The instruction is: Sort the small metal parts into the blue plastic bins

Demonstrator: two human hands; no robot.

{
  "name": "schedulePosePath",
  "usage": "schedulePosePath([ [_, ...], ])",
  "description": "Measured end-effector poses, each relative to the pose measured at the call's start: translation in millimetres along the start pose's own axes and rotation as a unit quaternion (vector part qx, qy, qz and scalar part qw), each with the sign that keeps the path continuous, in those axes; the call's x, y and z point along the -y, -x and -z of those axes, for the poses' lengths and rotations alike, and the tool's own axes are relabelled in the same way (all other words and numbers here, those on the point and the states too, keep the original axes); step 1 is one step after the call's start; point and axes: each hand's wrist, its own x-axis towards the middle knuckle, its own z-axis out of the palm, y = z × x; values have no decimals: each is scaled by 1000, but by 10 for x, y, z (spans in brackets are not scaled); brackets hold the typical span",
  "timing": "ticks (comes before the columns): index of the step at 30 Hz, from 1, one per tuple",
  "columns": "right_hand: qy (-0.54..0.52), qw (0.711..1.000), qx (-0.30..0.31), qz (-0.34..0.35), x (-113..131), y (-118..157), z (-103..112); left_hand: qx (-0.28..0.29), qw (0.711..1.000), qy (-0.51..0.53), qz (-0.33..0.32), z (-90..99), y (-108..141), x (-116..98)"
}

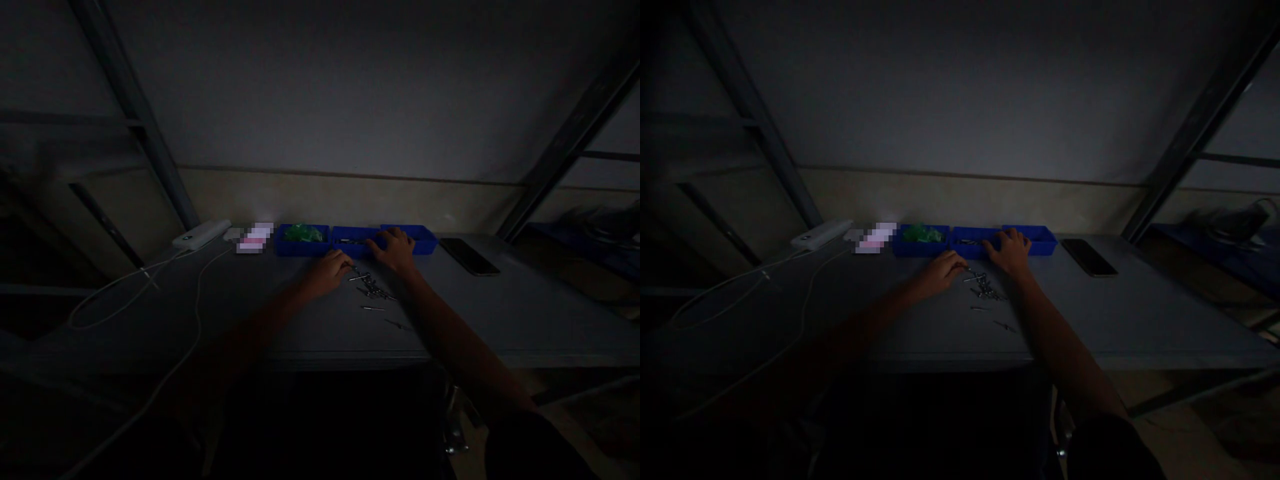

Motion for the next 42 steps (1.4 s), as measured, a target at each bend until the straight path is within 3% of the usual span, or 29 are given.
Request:
schedulePosePath([
  [6, 16, 994, 94, 59, -172, -74, 7, -112, 986, -114, 36, 125, -59, 271],
  [12, -10, 993, 100, 69, -195, -106, 34, -58, 986, -129, 85, 97, -49, 461],
  [20, -55, 991, 86, 90, -263, -88, 76, -61, 991, -90, 74, 173, -29, 489],
  [28, -83, 983, 113, 120, -291, -75, 161, -53, 996, -47, 49, 268, 4, 542],
  [34, -15, 981, 139, 131, -235, -45, 132, -53, 993, -80, 66, 249, 8, 504],
  [42, 53, 979, 160, 118, -129, 13, 131, -108, 990, -93, 5, 249, -20, 320],
])
